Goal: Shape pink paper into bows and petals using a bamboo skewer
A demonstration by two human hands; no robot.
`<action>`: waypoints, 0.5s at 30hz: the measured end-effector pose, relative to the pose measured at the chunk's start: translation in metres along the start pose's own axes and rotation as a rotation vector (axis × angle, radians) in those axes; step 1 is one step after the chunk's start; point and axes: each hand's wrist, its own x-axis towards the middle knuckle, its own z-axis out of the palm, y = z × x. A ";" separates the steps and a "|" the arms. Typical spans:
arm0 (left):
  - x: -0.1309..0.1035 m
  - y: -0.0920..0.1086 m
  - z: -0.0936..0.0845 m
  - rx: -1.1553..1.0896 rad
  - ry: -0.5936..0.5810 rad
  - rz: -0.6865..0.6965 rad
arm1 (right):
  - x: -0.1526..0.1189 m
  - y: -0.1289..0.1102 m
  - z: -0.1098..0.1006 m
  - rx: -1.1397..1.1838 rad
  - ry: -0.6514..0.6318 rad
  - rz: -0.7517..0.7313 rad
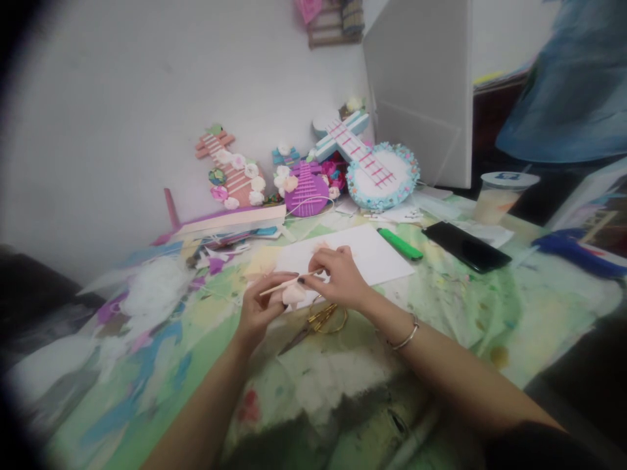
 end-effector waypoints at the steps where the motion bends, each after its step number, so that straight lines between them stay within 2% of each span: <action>1: 0.000 -0.001 0.000 -0.012 0.010 -0.009 | 0.000 0.000 0.000 0.007 0.006 0.010; 6: 0.000 0.000 0.000 -0.112 0.028 -0.036 | 0.000 0.002 0.001 0.050 0.036 0.054; 15: 0.000 0.000 0.001 -0.146 0.015 -0.043 | 0.001 0.001 0.003 0.069 0.025 0.065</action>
